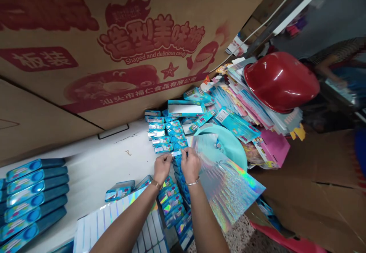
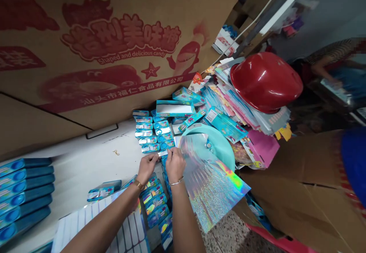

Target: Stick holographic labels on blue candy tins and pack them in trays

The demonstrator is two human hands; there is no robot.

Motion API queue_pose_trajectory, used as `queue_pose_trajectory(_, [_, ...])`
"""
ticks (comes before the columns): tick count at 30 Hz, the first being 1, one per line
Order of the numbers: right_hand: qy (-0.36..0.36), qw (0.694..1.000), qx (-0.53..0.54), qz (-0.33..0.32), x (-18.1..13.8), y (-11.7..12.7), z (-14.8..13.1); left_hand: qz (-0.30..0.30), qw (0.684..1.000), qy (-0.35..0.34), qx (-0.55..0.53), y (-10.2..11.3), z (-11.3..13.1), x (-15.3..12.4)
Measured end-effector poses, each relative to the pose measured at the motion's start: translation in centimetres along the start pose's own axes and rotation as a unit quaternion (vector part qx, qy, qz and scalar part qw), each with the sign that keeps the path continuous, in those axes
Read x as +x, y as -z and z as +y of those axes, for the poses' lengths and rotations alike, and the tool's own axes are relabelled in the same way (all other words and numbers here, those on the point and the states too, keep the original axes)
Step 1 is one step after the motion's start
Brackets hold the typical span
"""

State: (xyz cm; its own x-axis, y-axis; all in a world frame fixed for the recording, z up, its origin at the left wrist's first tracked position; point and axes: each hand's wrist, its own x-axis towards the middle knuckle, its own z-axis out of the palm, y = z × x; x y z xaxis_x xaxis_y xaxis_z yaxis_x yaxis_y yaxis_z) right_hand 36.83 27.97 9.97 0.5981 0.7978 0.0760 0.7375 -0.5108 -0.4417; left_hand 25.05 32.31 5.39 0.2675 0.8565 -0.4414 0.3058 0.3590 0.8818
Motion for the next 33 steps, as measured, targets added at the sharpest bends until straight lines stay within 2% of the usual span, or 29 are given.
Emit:
queue_pose_trajectory(6, [0.000,1.000,-0.025,-0.014,-0.1,-0.2,-0.1,0.004,1.000,0.011,0.009,-0.4,-0.3,0.2])
queue_pose_trajectory(9, [-0.007,0.997,-0.062,-0.042,0.3,-0.1,-0.5,0.004,1.000,0.018,0.024,-0.5,-0.4,0.3])
queue_pose_trajectory(17, [-0.035,0.993,-0.082,-0.075,0.6,0.5,-1.6,-0.019,0.994,0.029,0.107,-0.3,-0.6,1.0])
queue_pose_trajectory(23, [-0.030,0.992,-0.083,-0.093,1.6,0.4,-1.5,-0.091,0.975,0.015,0.203,0.9,0.6,1.2])
queue_pose_trajectory(26, [-0.016,0.997,0.003,-0.072,1.7,2.3,-1.6,-0.133,0.958,-0.017,0.255,2.5,2.1,0.8])
queue_pose_trajectory(28, [-0.001,0.993,0.112,-0.027,-0.3,4.8,-1.4,-0.167,0.940,-0.035,0.294,3.8,3.0,0.1])
queue_pose_trajectory(30, [-0.006,0.975,0.220,-0.010,-4.7,7.5,-0.8,-0.208,0.918,-0.047,0.335,4.9,3.6,-0.7])
queue_pose_trajectory(33, [-0.106,0.944,0.301,-0.088,-14.4,10.3,1.1,-0.272,0.879,-0.055,0.389,5.8,3.9,-2.1])
